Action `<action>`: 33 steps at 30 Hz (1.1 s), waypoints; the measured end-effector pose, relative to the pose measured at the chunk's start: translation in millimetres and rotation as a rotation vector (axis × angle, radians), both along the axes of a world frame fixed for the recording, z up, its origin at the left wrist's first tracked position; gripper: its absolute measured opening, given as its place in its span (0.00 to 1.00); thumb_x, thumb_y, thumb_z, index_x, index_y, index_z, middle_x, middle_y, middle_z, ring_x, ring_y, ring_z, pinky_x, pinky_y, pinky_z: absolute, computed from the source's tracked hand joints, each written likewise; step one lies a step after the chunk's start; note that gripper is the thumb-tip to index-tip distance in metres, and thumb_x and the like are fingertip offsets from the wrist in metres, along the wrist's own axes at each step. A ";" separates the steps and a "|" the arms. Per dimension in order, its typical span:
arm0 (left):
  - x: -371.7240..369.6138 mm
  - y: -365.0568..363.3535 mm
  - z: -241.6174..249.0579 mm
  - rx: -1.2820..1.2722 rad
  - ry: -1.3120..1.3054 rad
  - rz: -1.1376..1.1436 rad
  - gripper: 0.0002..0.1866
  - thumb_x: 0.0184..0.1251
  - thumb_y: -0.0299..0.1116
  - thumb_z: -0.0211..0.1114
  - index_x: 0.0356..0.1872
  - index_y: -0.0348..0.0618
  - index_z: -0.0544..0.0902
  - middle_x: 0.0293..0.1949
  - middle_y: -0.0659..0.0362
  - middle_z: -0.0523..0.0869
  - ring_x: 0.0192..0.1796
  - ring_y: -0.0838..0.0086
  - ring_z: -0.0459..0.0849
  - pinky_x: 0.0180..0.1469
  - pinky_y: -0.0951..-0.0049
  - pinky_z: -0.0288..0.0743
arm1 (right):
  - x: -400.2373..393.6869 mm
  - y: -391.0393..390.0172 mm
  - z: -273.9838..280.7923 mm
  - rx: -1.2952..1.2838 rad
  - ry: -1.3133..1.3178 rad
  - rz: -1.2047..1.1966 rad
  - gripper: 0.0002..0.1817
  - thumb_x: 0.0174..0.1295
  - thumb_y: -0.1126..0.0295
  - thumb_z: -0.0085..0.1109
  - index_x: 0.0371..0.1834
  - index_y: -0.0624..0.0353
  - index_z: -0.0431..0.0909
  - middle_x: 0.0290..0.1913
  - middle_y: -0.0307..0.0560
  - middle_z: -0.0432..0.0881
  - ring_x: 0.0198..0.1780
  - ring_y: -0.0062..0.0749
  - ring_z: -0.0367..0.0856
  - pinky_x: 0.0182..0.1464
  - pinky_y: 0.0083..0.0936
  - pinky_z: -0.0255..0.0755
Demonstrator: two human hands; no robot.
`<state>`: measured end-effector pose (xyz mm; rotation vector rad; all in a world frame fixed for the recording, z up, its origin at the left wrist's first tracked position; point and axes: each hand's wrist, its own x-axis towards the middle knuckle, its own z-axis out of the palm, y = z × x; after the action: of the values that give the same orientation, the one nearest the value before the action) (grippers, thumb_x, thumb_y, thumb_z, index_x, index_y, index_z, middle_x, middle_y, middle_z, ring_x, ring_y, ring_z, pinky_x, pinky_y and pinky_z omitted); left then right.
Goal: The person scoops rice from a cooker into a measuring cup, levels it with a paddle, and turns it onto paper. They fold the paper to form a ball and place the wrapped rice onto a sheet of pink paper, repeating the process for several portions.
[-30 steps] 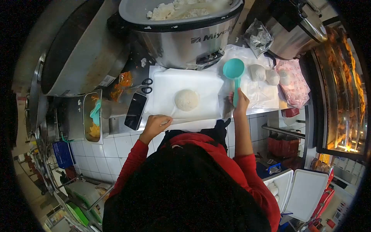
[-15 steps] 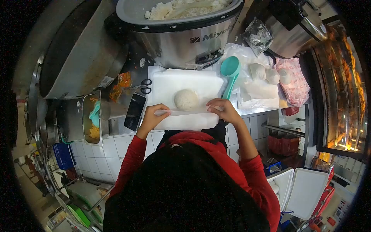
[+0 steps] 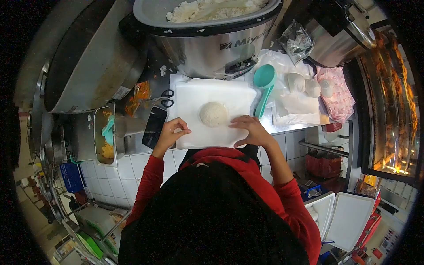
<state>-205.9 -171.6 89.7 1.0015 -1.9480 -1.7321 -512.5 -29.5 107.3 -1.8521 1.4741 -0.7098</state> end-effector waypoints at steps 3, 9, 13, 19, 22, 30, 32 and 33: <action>-5.6 13.8 19.5 -0.397 0.031 -0.141 0.11 0.47 0.30 0.74 0.32 0.43 0.82 0.41 0.60 0.83 0.49 0.68 0.78 0.55 0.67 0.69 | 5.6 7.9 -2.1 0.005 0.231 0.055 0.25 0.32 0.63 0.76 0.41 0.43 0.85 0.58 0.35 0.73 0.64 0.34 0.65 0.63 0.41 0.54; 10.0 22.3 -12.8 -0.541 -0.051 -0.226 0.10 0.50 0.33 0.71 0.34 0.46 0.86 0.49 0.63 0.83 0.56 0.65 0.73 0.62 0.65 0.61 | -5.8 6.6 -18.0 -0.034 0.077 0.062 0.10 0.38 0.65 0.73 0.28 0.46 0.87 0.55 0.35 0.76 0.61 0.34 0.68 0.60 0.39 0.56; 5.5 16.8 -18.7 -0.466 0.025 -0.153 0.06 0.53 0.30 0.69 0.31 0.42 0.87 0.43 0.62 0.86 0.51 0.65 0.77 0.59 0.67 0.64 | -3.3 -0.7 -7.7 0.036 0.043 0.009 0.11 0.41 0.65 0.73 0.30 0.48 0.87 0.54 0.36 0.78 0.60 0.34 0.70 0.60 0.38 0.56; -5.8 12.8 -7.4 -0.289 0.108 0.045 0.05 0.57 0.23 0.64 0.34 0.36 0.86 0.34 0.55 0.87 0.39 0.66 0.83 0.47 0.70 0.74 | -8.1 -8.4 -7.0 0.078 -0.266 -0.032 0.12 0.46 0.72 0.71 0.35 0.60 0.85 0.49 0.46 0.81 0.50 0.35 0.77 0.52 0.32 0.68; -8.4 11.2 -8.6 -0.282 0.109 0.085 0.05 0.58 0.22 0.63 0.34 0.35 0.86 0.34 0.55 0.87 0.38 0.71 0.83 0.45 0.73 0.75 | -12.3 -6.9 -8.4 0.299 -0.446 -0.171 0.11 0.47 0.74 0.70 0.34 0.64 0.84 0.44 0.46 0.83 0.46 0.32 0.79 0.49 0.28 0.71; -13.8 18.6 -24.9 -0.128 -0.003 0.233 0.07 0.65 0.27 0.62 0.33 0.33 0.82 0.30 0.59 0.85 0.38 0.79 0.81 0.48 0.78 0.73 | -11.6 -3.8 -3.6 0.399 -0.459 -0.204 0.11 0.46 0.76 0.70 0.35 0.63 0.84 0.40 0.45 0.85 0.45 0.31 0.80 0.50 0.25 0.69; -14.5 19.1 -31.3 -0.193 -0.001 0.236 0.06 0.64 0.27 0.62 0.32 0.33 0.81 0.30 0.58 0.85 0.38 0.78 0.81 0.48 0.77 0.73 | -12.7 -2.7 -4.4 0.410 -0.515 -0.252 0.13 0.44 0.75 0.71 0.36 0.62 0.84 0.42 0.46 0.84 0.47 0.32 0.80 0.52 0.27 0.68; -15.2 18.5 -31.4 -0.211 -0.005 0.225 0.05 0.63 0.27 0.63 0.32 0.34 0.80 0.31 0.58 0.85 0.38 0.77 0.82 0.48 0.76 0.73 | -12.8 -2.2 -4.2 0.416 -0.543 -0.277 0.15 0.43 0.75 0.72 0.37 0.62 0.84 0.43 0.46 0.84 0.48 0.32 0.79 0.53 0.27 0.68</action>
<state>-221.1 -153.1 58.4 1.1002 -1.8919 -1.3729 -525.3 -31.7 103.1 -1.0476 1.3864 -0.8722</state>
